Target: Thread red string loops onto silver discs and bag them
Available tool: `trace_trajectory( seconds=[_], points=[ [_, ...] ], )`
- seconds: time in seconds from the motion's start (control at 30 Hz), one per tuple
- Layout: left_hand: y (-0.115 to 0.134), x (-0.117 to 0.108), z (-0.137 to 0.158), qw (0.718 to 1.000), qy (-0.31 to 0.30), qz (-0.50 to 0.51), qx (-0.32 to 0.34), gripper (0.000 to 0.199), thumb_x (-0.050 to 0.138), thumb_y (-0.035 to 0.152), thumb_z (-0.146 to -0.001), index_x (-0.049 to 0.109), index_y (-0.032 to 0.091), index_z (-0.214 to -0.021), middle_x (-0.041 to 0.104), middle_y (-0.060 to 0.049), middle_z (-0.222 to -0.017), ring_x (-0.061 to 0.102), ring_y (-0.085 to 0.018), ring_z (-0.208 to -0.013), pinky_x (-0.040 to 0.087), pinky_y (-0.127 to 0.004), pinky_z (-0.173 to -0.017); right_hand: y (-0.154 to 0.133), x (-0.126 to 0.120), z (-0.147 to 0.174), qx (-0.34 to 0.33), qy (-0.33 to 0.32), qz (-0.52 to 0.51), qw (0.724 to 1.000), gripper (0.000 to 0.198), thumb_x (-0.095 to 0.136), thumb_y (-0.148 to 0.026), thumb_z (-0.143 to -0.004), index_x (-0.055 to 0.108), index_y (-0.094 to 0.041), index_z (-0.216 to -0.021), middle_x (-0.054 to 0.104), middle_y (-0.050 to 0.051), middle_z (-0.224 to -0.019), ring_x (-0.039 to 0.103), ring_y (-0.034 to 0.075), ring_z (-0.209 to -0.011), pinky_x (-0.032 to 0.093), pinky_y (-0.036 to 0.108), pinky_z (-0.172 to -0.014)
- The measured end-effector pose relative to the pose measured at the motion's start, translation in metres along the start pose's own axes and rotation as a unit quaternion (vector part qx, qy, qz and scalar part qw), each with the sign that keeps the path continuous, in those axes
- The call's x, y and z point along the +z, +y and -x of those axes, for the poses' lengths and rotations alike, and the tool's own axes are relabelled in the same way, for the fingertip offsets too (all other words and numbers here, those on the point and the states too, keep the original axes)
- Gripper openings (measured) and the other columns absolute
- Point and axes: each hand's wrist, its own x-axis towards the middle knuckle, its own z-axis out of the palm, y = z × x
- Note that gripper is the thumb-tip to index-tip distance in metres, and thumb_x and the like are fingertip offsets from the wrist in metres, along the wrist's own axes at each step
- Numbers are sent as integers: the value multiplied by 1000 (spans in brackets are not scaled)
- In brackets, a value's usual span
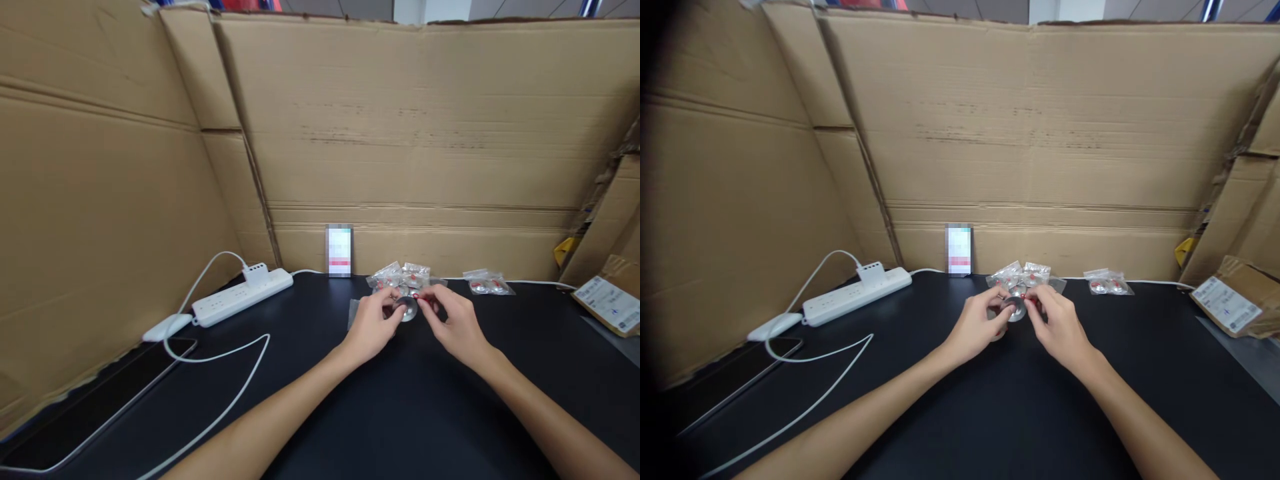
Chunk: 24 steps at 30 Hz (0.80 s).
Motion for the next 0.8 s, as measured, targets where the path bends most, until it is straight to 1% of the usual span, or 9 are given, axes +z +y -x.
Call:
trace_trajectory(
  seconds=[0.1, 0.2, 0.27, 0.4, 0.5, 0.63, 0.7, 0.8],
  points=[
    [-4, 1, -3, 992, -8, 106, -60, 17, 60, 33, -84, 61, 16, -88, 65, 0, -67, 57, -12, -52, 44, -23, -54, -1, 4, 1, -36, -14, -7, 999, 9, 52, -20, -94, 61, -20, -98, 65, 4, -85, 60, 17, -70, 50, 30, -69],
    [-5, 3, -4, 978, -13, 180, -101, 23, 64, 35, -81, 65, 13, -86, 66, -3, -69, 56, -11, -49, 44, -21, -49, 5, 7, 3, -49, -21, 1, 999, 15, 52, -20, -94, 62, -20, -105, 69, 6, -91, 65, 19, -76, 53, 33, -75],
    [-3, 4, -4, 969, -12, 217, -121, 23, 66, 33, -80, 68, 11, -87, 69, -6, -73, 58, -11, -51, 46, -22, -50, 9, 8, 4, -42, -34, 9, 998, 17, 51, -20, -95, 64, -21, -104, 70, 6, -93, 66, 20, -81, 54, 36, -80],
    [5, 5, -3, 946, -12, 286, -150, 21, 70, 27, -76, 70, 9, -87, 72, -11, -79, 65, -15, -63, 54, -27, -61, 10, 7, 5, -14, -51, 26, 998, 19, 48, -19, -95, 66, -22, -98, 68, 6, -92, 66, 22, -86, 53, 38, -84],
    [10, 6, -1, 936, -20, 318, -152, 21, 72, 25, -75, 71, 8, -86, 72, -12, -81, 67, -17, -68, 55, -29, -66, 8, 6, 5, -6, -56, 51, 997, 18, 46, -18, -95, 63, -20, -96, 65, 8, -92, 63, 22, -86, 52, 36, -80],
    [17, 9, 1, 930, -50, 335, -145, 18, 68, 23, -79, 72, 9, -89, 72, -11, -83, 68, -19, -77, 56, -31, -74, 6, 6, 4, 3, -78, 97, 992, 17, 39, -16, -97, 56, -19, -92, 59, 8, -89, 59, 20, -79, 51, 34, -72],
    [20, 9, 2, 934, -56, 323, -145, 16, 63, 21, -82, 72, 10, -89, 71, -9, -81, 69, -18, -75, 55, -31, -74, 6, 7, 4, -7, -93, 132, 987, 18, 37, -16, -98, 53, -19, -91, 57, 9, -88, 58, 21, -78, 50, 35, -72],
    [22, 7, 3, 941, -56, 302, -141, 18, 59, 22, -85, 72, 10, -89, 70, -8, -77, 69, -19, -75, 54, -29, -69, 6, 8, 3, -31, -113, 183, 976, 19, 34, -17, -98, 52, -18, -90, 56, 10, -88, 57, 23, -81, 51, 38, -74]
  ],
)
